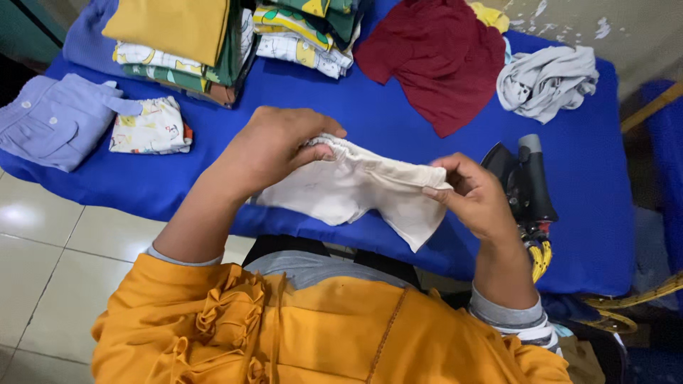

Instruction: The person irons a pair of light blue shorts, a pair of white shorts, and a maroon t-shirt by hand using an iron on a blue surface, and then stacks them.

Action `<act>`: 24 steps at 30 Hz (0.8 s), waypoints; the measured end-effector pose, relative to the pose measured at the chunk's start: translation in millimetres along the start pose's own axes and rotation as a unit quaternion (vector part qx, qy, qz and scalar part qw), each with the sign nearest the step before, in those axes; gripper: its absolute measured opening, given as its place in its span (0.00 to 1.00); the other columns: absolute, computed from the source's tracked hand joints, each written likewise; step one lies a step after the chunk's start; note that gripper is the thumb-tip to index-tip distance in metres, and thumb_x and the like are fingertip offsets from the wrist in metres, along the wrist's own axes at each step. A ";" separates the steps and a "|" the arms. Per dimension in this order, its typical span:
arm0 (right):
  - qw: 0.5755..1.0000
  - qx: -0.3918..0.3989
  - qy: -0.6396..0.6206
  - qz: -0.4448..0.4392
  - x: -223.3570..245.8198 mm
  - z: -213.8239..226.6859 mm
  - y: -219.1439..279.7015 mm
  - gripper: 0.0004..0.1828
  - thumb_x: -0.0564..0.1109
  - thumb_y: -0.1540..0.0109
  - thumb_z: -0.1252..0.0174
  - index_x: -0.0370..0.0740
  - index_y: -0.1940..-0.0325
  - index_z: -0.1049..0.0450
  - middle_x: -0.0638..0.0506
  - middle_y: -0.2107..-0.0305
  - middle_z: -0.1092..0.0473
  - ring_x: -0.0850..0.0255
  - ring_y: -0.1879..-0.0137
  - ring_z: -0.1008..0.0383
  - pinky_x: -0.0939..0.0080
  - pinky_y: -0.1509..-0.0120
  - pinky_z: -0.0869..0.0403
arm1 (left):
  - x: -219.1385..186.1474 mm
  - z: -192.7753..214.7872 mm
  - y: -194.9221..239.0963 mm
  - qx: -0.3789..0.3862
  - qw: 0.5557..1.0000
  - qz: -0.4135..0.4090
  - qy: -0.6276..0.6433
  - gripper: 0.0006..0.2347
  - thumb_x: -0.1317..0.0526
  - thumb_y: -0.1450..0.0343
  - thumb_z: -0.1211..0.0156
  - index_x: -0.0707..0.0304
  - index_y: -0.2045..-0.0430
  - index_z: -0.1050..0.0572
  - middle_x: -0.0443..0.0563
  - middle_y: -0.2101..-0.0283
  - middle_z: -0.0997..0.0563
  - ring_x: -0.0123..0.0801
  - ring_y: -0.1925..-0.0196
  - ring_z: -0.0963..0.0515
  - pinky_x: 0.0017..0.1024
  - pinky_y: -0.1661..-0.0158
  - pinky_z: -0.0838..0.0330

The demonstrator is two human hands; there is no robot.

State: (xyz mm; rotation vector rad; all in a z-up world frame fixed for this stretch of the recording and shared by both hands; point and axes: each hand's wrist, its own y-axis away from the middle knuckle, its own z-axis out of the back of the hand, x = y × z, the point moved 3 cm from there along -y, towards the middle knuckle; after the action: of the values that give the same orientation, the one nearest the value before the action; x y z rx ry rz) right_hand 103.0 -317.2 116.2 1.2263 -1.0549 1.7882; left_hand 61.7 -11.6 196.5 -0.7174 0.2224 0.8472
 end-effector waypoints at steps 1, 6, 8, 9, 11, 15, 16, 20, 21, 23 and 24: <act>1.000 -0.001 0.001 0.002 6.1 -2.8 -1.7 0.18 0.34 0.48 0.35 0.32 0.55 0.29 0.50 0.69 0.32 0.66 0.61 0.32 0.67 0.57 0.29 | 0.5 -0.2 -1.0 -0.001 1.000 -0.002 0.000 0.10 0.60 0.32 0.41 0.61 0.60 0.25 0.55 0.70 0.21 0.50 0.64 0.20 0.43 0.63 0.28; 0.996 -0.005 -0.082 0.024 8.2 -11.7 -0.1 0.13 0.31 0.46 0.39 0.33 0.60 0.32 0.44 0.62 0.30 0.63 0.57 0.30 0.67 0.54 0.29 | 4.6 -9.3 -2.5 0.029 0.999 0.006 -0.035 0.09 0.62 0.32 0.41 0.56 0.59 0.25 0.52 0.73 0.23 0.46 0.66 0.20 0.39 0.64 0.28; 0.996 -0.010 -0.089 0.014 -6.9 -11.4 2.2 0.13 0.31 0.45 0.41 0.33 0.58 0.34 0.44 0.63 0.30 0.64 0.58 0.30 0.68 0.54 0.30 | 3.3 -12.9 -2.9 0.034 0.998 0.001 -0.049 0.08 0.63 0.32 0.42 0.57 0.60 0.25 0.53 0.74 0.23 0.46 0.67 0.20 0.40 0.65 0.28; 0.995 -0.014 -0.095 0.006 -14.6 -11.3 2.3 0.13 0.31 0.43 0.43 0.34 0.56 0.35 0.45 0.63 0.29 0.65 0.58 0.30 0.69 0.55 0.30 | 2.8 -14.3 -3.1 0.038 0.997 -0.004 -0.065 0.07 0.64 0.32 0.42 0.59 0.61 0.25 0.54 0.74 0.24 0.47 0.68 0.20 0.40 0.65 0.28; 0.996 -0.005 -0.089 0.016 -3.5 -14.8 3.3 0.22 0.30 0.44 0.44 0.35 0.47 0.39 0.46 0.61 0.31 0.65 0.56 0.29 0.67 0.52 0.29 | 5.1 -16.1 -0.5 0.033 0.997 -0.001 -0.070 0.07 0.64 0.32 0.42 0.57 0.61 0.25 0.52 0.75 0.24 0.45 0.68 0.20 0.38 0.65 0.28; 0.994 0.049 0.003 0.095 -3.3 -11.4 6.2 0.29 0.29 0.42 0.48 0.33 0.35 0.41 0.45 0.57 0.32 0.63 0.52 0.32 0.61 0.48 0.29 | 0.2 -8.7 2.4 0.015 0.997 -0.003 -0.076 0.08 0.65 0.32 0.42 0.57 0.60 0.26 0.51 0.75 0.24 0.44 0.68 0.20 0.36 0.65 0.27; 0.994 0.048 0.003 0.096 4.6 -11.4 4.3 0.29 0.29 0.42 0.48 0.33 0.35 0.41 0.45 0.57 0.32 0.63 0.52 0.32 0.61 0.48 0.29 | -3.5 -5.2 2.3 0.015 0.997 -0.004 -0.076 0.08 0.65 0.32 0.42 0.57 0.60 0.26 0.51 0.75 0.24 0.44 0.68 0.20 0.36 0.65 0.27; 0.979 0.104 0.108 0.139 16.5 -9.4 3.3 0.18 0.28 0.50 0.49 0.36 0.58 0.25 0.42 0.63 0.30 0.54 0.58 0.29 0.57 0.53 0.29 | -14.8 2.4 2.4 0.056 0.998 0.006 -0.038 0.09 0.66 0.31 0.44 0.56 0.58 0.27 0.53 0.72 0.22 0.46 0.66 0.19 0.39 0.64 0.27; 0.980 0.117 0.103 0.122 12.7 -6.8 3.5 0.17 0.28 0.52 0.48 0.35 0.61 0.26 0.41 0.65 0.29 0.53 0.60 0.28 0.56 0.54 0.29 | -16.9 3.1 2.7 0.071 0.997 0.014 -0.018 0.09 0.66 0.32 0.43 0.56 0.58 0.28 0.55 0.72 0.22 0.48 0.66 0.19 0.41 0.64 0.27; 0.988 0.122 0.026 0.089 7.3 -8.4 12.9 0.16 0.28 0.52 0.48 0.33 0.61 0.28 0.40 0.64 0.31 0.56 0.60 0.30 0.58 0.55 0.29 | -20.2 7.0 1.8 0.066 0.998 0.013 -0.018 0.09 0.65 0.32 0.43 0.55 0.59 0.27 0.52 0.72 0.22 0.46 0.66 0.19 0.39 0.64 0.27; 0.989 0.127 -0.051 0.055 4.0 -9.6 17.6 0.15 0.28 0.52 0.48 0.32 0.61 0.31 0.40 0.64 0.32 0.58 0.61 0.31 0.61 0.56 0.28 | -21.8 9.2 1.7 0.061 0.998 0.013 -0.019 0.08 0.63 0.31 0.43 0.54 0.60 0.27 0.50 0.72 0.22 0.44 0.65 0.19 0.38 0.63 0.26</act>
State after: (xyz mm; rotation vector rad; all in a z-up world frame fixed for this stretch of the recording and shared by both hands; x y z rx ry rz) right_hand 82.8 -315.3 113.9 1.4494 -0.9907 2.0114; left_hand 45.2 -18.0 212.4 -0.5855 0.2480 0.8627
